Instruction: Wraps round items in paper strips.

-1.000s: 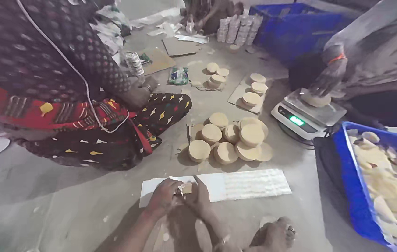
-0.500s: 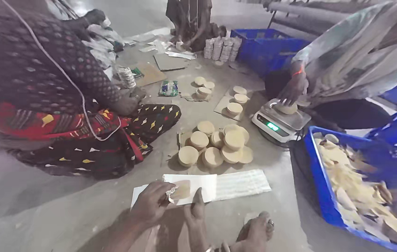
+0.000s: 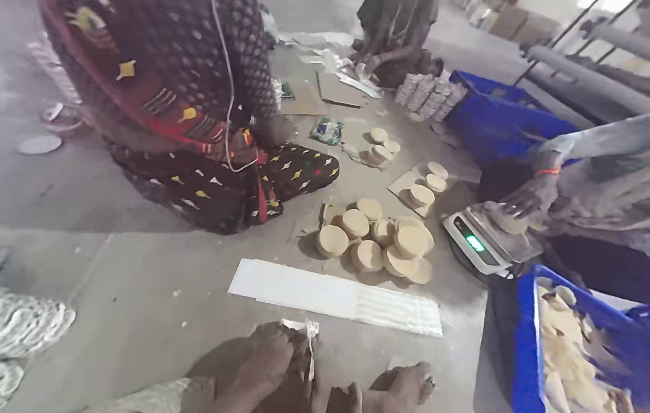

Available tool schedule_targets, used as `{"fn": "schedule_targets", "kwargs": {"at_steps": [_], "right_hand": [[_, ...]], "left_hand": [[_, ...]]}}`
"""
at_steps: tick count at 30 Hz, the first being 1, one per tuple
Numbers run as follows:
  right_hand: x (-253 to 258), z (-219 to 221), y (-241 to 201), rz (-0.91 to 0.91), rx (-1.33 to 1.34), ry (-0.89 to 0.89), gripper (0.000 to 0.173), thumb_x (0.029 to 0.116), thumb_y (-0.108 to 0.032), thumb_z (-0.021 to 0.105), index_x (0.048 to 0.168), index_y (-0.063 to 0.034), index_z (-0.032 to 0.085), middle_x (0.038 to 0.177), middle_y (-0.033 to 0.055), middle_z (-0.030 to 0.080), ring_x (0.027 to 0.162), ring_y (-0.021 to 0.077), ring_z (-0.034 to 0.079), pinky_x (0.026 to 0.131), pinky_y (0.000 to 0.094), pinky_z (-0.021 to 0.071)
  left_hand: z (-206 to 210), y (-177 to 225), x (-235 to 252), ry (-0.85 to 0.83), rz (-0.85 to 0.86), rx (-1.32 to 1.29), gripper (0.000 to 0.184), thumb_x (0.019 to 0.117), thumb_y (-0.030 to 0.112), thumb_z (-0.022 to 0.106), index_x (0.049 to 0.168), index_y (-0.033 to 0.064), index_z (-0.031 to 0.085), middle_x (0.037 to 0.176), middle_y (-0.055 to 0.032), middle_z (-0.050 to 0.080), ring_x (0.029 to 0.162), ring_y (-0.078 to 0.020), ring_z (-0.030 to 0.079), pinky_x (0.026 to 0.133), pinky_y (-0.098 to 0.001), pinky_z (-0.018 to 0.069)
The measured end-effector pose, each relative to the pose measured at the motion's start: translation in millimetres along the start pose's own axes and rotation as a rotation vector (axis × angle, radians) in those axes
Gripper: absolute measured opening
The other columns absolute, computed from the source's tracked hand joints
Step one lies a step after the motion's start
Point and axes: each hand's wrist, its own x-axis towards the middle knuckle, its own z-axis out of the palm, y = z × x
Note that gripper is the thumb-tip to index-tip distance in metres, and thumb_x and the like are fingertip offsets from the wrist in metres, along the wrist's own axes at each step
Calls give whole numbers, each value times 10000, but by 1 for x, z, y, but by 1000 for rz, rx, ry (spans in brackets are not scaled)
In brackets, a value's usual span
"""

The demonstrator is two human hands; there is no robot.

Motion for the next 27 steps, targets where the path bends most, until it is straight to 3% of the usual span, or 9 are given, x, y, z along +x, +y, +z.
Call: {"fn": "schedule_targets", "kwargs": {"at_steps": [2,5,7,10,14,16,18,23,27], "right_hand": [[2,10,8,-86,-251,13,376,961,-103,534,1212,146,663,1306,210,678,1335,129,570,1139,207,370],[-9,34,50,-114,-216,10,431,914,19,487,1283,226,568,1349,344,600,1355,350,563,1171,352,397],[-8,39,61,-165,-199,19,419,933,-6,479,1273,216,583,1342,336,609,1350,357,566,1165,365,412],[-7,42,67,-257,-282,26,390,951,-7,457,1260,159,628,1329,284,642,1345,368,567,1147,391,429],[-6,37,45,-296,-645,-72,490,844,33,537,1312,165,594,1341,298,632,1290,450,598,1097,493,477],[-3,26,12,-195,-897,-263,587,823,48,585,1407,102,554,1454,257,564,1352,447,545,1108,572,441],[6,16,-15,-113,-1033,-390,601,849,27,595,1448,-15,573,1515,139,545,1413,402,494,1107,623,405],[59,-4,-31,-53,-871,-568,279,941,-186,693,1204,-147,778,1267,35,735,1262,330,629,1006,629,411],[91,-5,-36,67,-864,-761,346,915,-309,742,1205,-124,768,1161,73,761,1210,309,633,1038,546,418]], "left_hand": [[-6,3,6,-108,-71,-18,256,954,96,640,1128,-84,691,1273,-266,647,1268,-440,572,1106,-572,406],[-9,-4,7,-99,-30,-95,251,953,128,654,1105,-65,706,1252,-249,659,1251,-423,584,1074,-563,436],[-2,-12,8,11,27,-161,233,928,165,689,1068,-14,738,1201,-200,693,1207,-387,618,1050,-554,462],[-6,-6,5,-28,-49,-137,292,915,173,716,1049,-87,713,1208,-279,669,1201,-460,610,1021,-608,465],[8,-13,5,98,-15,-174,551,817,212,798,1262,-73,643,1321,-261,629,1318,-437,540,1089,-589,417],[11,-17,10,84,-62,-284,870,830,181,794,1574,33,368,1465,-247,543,1444,-446,414,1146,-613,346],[16,-22,14,95,-101,-376,1055,851,167,782,1662,150,109,1539,-236,477,1478,-464,361,1139,-635,350],[6,-24,14,83,-93,-438,811,1018,54,545,1661,129,56,1543,-254,463,1497,-471,326,1157,-611,349],[2,-29,17,15,-55,-392,941,978,14,585,1661,199,-35,1569,-239,429,1510,-485,281,1110,-646,397]]}}
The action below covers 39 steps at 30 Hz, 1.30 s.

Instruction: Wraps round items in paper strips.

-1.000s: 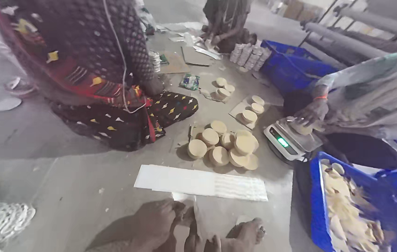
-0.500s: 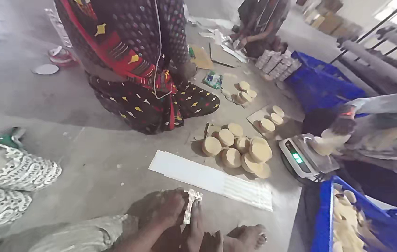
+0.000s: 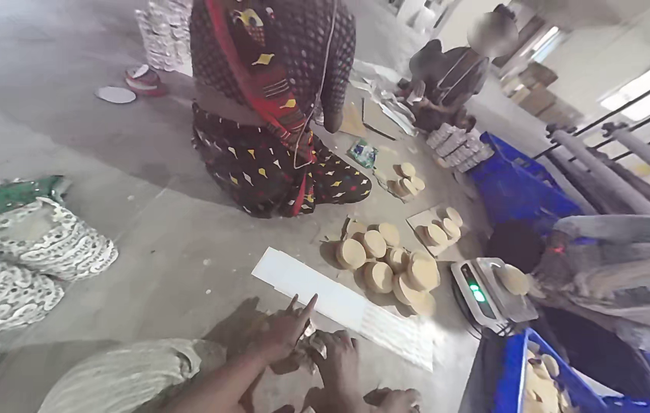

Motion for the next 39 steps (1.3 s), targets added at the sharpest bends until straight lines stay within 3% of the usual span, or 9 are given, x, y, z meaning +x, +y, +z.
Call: {"fn": "schedule_targets", "kwargs": {"at_steps": [2,5,7,9,14,19,22,25,39], "right_hand": [[10,-2,4,1,21,-47,367,881,-330,765,1169,-102,779,1136,100,761,1183,331,633,1042,546,412],[13,11,14,1,105,67,355,795,-318,827,1036,-59,800,1015,132,768,1074,371,666,988,561,460],[7,23,14,58,176,191,331,763,-298,842,968,-43,801,939,140,768,999,387,686,939,568,489],[-5,22,4,244,239,190,360,772,-322,863,989,-44,791,972,140,761,1029,387,673,954,561,494],[-19,42,-17,477,221,223,402,796,-378,836,1041,-66,774,1026,129,759,1046,377,680,927,611,474],[-22,35,2,417,452,120,409,848,-349,825,1154,-83,763,1194,136,724,1169,340,644,1010,579,470],[-16,45,26,456,991,25,364,956,-155,724,1236,48,611,1110,166,691,931,209,693,843,397,583],[-10,46,41,468,1260,-116,416,996,-94,643,1359,66,519,1111,183,672,894,191,679,819,362,582],[-25,39,41,497,1273,-26,69,983,-10,633,923,24,630,763,34,653,686,75,621,696,254,547]], "left_hand": [[-2,0,2,-23,33,18,1006,951,-4,632,1658,194,-56,1587,-245,396,1523,-504,225,1150,-667,330],[1,-6,-3,88,105,-77,1067,834,-28,746,1642,27,53,1633,-282,281,1551,-459,161,1201,-725,-49],[2,-4,-17,187,-36,-184,1246,755,81,844,1622,-20,-45,1671,-311,112,1564,-457,99,1217,-699,2],[8,10,-40,253,-296,-414,1257,776,157,848,1616,-15,-71,1669,-299,128,1544,-427,213,1241,-567,216],[58,11,-35,261,-557,-1030,672,961,374,725,1442,-12,458,1321,-220,601,1174,-298,636,975,-448,552],[57,6,-20,299,-482,-1025,451,985,256,704,1329,-15,599,1308,-208,621,1188,-288,611,1017,-458,500],[55,7,-19,309,-462,-1002,373,979,219,711,1261,-14,638,1192,-182,653,1026,-240,632,879,-417,526],[55,10,-21,300,-463,-990,384,976,190,711,1272,-41,632,1264,-224,643,1187,-309,605,1026,-490,480],[63,8,-37,272,-411,-956,241,1001,108,633,1175,-60,644,1145,-208,648,1070,-282,621,953,-475,503]]}}
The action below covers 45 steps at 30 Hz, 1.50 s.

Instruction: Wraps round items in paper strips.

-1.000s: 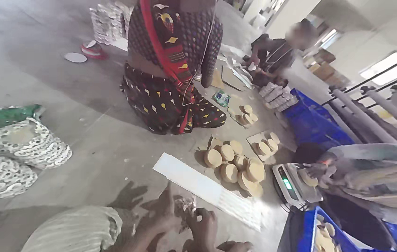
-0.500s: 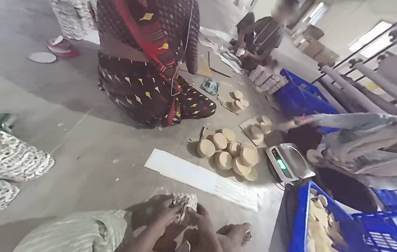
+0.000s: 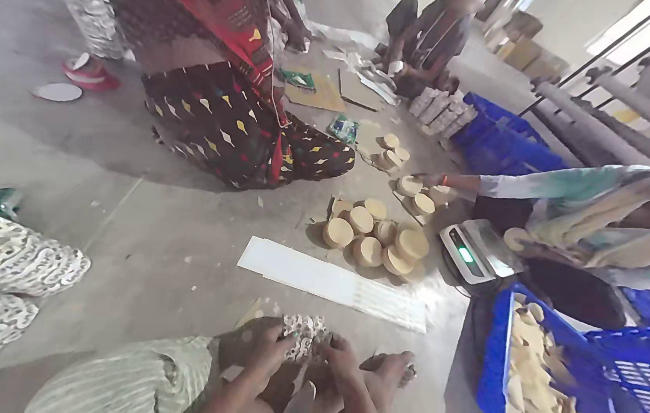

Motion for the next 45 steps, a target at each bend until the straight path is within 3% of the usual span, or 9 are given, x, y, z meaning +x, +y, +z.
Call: {"fn": "schedule_targets", "kwargs": {"at_steps": [3,10,16,21,26,33,37,40,45], "right_hand": [[-5,1,4,-43,-83,6,142,957,9,648,822,-13,611,708,8,621,661,71,597,684,266,528],[-8,3,11,4,-318,38,216,980,-250,673,1039,-52,737,918,72,727,892,209,659,938,589,432],[-13,10,11,23,-285,141,268,993,-291,663,926,-40,730,829,76,700,832,222,638,938,588,410],[-16,23,20,64,-73,222,266,1008,-224,664,900,17,691,722,72,647,618,140,585,618,345,506],[-18,18,15,108,-115,196,304,1008,-303,663,991,-5,723,826,101,687,734,189,634,735,422,529],[-17,22,19,29,-198,266,361,1012,-330,655,836,-15,682,726,83,640,679,192,607,707,435,508],[-17,21,12,66,-201,252,317,1039,-292,613,980,-3,729,828,108,677,748,201,622,742,437,510],[-15,21,20,54,-170,230,267,965,-274,728,907,-13,722,772,83,685,688,172,634,694,404,538],[-17,22,15,33,-182,237,310,979,-292,707,840,-17,678,720,70,656,657,174,624,677,407,529]], "left_hand": [[-1,0,-6,-1,-12,31,322,1000,139,651,1249,-63,625,1234,-233,633,1157,-310,610,1011,-494,487],[0,-6,-10,114,-4,165,345,941,302,754,1051,-23,716,1014,-175,704,1000,-284,656,938,-509,504],[-1,1,-15,96,15,293,371,1011,330,652,1036,-37,700,1003,-191,671,983,-303,624,918,-527,478],[-1,-10,-7,125,80,414,425,1035,376,598,939,-24,707,879,-176,674,876,-313,654,851,-545,509],[-2,-3,-11,98,56,395,370,1029,312,623,973,-46,694,893,-181,660,870,-293,631,849,-507,499],[4,-3,-13,121,81,376,394,1058,324,566,1002,-37,712,937,-190,682,928,-311,647,883,-529,494],[3,9,-16,125,-12,351,452,1036,380,604,1139,-51,696,1105,-241,685,1084,-361,644,1000,-551,471],[4,-6,-15,169,57,336,383,919,391,763,923,10,730,848,-136,687,828,-268,654,814,-516,523],[9,3,-19,163,36,278,348,970,332,710,941,-15,709,872,-142,674,848,-257,642,828,-493,509]]}}
